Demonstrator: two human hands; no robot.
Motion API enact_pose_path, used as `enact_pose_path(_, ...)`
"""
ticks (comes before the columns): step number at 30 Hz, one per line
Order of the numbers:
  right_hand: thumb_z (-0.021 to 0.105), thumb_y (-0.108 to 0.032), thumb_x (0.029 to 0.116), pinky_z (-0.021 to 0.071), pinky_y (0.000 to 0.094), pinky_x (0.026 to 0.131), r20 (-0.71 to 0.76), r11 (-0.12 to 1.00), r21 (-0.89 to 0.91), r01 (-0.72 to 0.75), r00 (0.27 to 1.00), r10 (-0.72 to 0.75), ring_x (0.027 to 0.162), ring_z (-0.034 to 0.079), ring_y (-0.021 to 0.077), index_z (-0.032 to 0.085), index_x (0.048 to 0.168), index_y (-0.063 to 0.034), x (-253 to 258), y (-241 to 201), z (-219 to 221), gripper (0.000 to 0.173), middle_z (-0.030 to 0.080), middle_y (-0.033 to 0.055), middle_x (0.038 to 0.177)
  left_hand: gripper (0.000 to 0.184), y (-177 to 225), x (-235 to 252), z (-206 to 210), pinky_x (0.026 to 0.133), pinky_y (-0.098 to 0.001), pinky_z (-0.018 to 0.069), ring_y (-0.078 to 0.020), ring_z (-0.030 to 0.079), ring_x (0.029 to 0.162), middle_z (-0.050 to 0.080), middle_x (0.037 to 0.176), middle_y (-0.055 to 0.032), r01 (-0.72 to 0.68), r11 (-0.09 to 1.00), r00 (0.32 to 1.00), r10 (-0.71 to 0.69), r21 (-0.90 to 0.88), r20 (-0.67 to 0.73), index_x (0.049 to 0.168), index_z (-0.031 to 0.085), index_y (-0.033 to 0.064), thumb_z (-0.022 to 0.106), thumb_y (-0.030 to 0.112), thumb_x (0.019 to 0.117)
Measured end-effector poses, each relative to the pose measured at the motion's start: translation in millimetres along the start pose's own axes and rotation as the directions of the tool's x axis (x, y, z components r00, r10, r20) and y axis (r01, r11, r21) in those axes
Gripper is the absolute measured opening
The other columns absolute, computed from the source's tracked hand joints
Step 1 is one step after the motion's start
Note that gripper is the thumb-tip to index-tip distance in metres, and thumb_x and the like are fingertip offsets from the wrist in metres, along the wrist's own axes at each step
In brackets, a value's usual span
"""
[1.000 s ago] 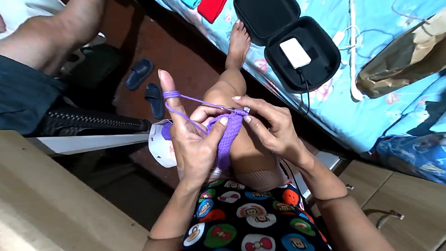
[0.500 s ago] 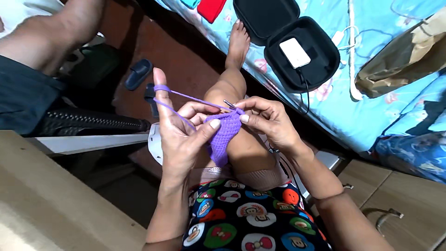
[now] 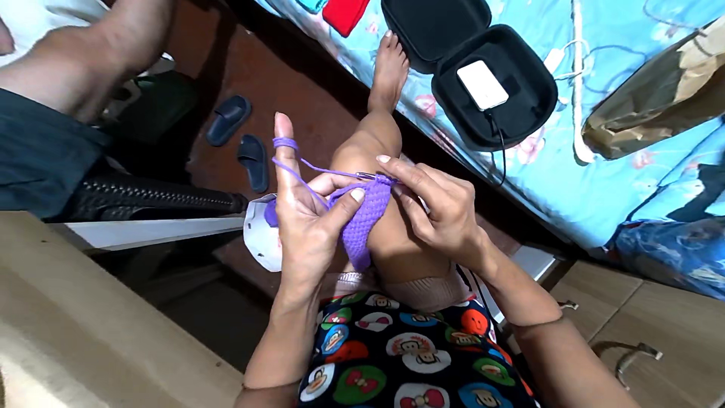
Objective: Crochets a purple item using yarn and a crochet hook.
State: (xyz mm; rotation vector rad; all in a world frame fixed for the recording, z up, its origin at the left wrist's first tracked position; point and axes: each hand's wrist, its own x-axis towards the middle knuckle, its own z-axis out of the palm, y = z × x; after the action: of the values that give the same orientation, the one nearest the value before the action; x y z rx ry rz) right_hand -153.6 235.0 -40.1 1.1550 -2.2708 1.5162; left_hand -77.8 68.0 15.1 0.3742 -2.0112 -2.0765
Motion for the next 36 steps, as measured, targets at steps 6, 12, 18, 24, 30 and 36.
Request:
enact_pose_path(6, 0.06, -0.003, 0.0926, 0.0385, 0.03, 0.049, -0.036, 0.978, -0.164, 0.128, 0.99, -0.136, 0.057, 0.052, 0.0184, 0.074, 0.124, -0.0006, 0, 6, 0, 0.034, 0.061, 0.0082, 0.069, 0.102, -1, 1, 0, 0.072, -0.0219, 0.0616, -0.0115, 0.074, 0.079, 0.074, 0.099, -0.0024, -0.004, 1.0, 1.0, 0.004, -0.021, 0.012, 0.163, 0.0, 0.0167, 0.06, -0.016, 0.0874)
enact_pose_path(12, 0.059, 0.002, 0.0942, 0.0591, 0.0279, 0.083, 0.094, 0.943, 0.324, -0.073, 0.995, 0.045, 0.095, 0.071, 0.0137, 0.069, 0.126, 0.0053, 2, 6, -6, 0.033, 0.075, 0.0142, 0.11, 0.106, -1, -2, 3, 0.072, -0.0217, 0.0618, -0.012, 0.074, 0.081, 0.074, 0.102, -0.0029, -0.038, 0.999, 0.999, 0.038, -0.005, -0.005, 0.162, -0.004, 0.0176, 0.061, -0.017, 0.0852)
enact_pose_path(18, 0.057, 0.005, 0.0957, 0.0402, 0.0119, 0.052, 0.332, 0.476, 0.747, -0.464, 0.881, 0.337, 0.06, 0.05, -0.0029, 0.068, 0.115, 0.006, 6, 3, -4, 0.022, 0.067, 0.0005, 0.081, 0.088, -1, 1, -10, 0.076, -0.0209, 0.061, -0.0092, 0.073, 0.085, 0.072, 0.108, 0.0013, -0.113, 0.992, 0.994, 0.113, 0.06, 0.012, 0.161, 0.002, 0.0117, 0.055, -0.009, 0.0935)
enact_pose_path(24, 0.059, 0.004, 0.0963, 0.0415, 0.0122, 0.052, 0.336, 0.489, 0.727, -0.482, 0.871, 0.359, 0.059, 0.051, -0.0023, 0.068, 0.108, 0.004, 7, 2, -6, 0.015, 0.066, -0.0001, 0.078, 0.043, -1, 6, -28, 0.071, -0.0121, 0.0529, 0.0042, 0.063, 0.078, 0.069, 0.099, -0.0012, -0.207, 0.762, 0.958, 0.286, 0.613, -0.032, 0.136, 0.054, -0.0079, 0.064, 0.008, 0.0974)
enact_pose_path(30, 0.06, 0.004, 0.0956, 0.0422, 0.0113, 0.053, 0.306, 0.514, 0.723, -0.46, 0.882, 0.359, 0.059, 0.052, -0.0029, 0.069, 0.106, 0.0042, 7, 2, -7, 0.014, 0.067, 0.0002, 0.08, 0.023, 7, 14, -60, 0.072, -0.0147, 0.0539, 0.0012, 0.065, 0.08, 0.069, 0.088, 0.0104, -0.175, 0.908, 0.976, 0.11, 0.381, 0.186, 0.071, 0.068, 0.0168, 0.07, 0.022, 0.0939)
enact_pose_path(36, 0.062, 0.002, 0.0957, 0.0452, 0.0117, 0.056, 0.321, 0.515, 0.718, -0.468, 0.879, 0.352, 0.062, 0.055, -0.0029, 0.068, 0.103, 0.0026, 8, -3, -4, 0.009, 0.065, -0.0017, 0.076, 0.026, -3, 23, -65, 0.112, -0.0377, 0.0441, -0.0195, 0.064, 0.121, 0.074, 0.11, 0.0047, -0.136, 0.982, 0.919, 0.173, -0.128, 0.355, 0.072, 0.073, 0.0267, 0.066, 0.035, 0.0958)
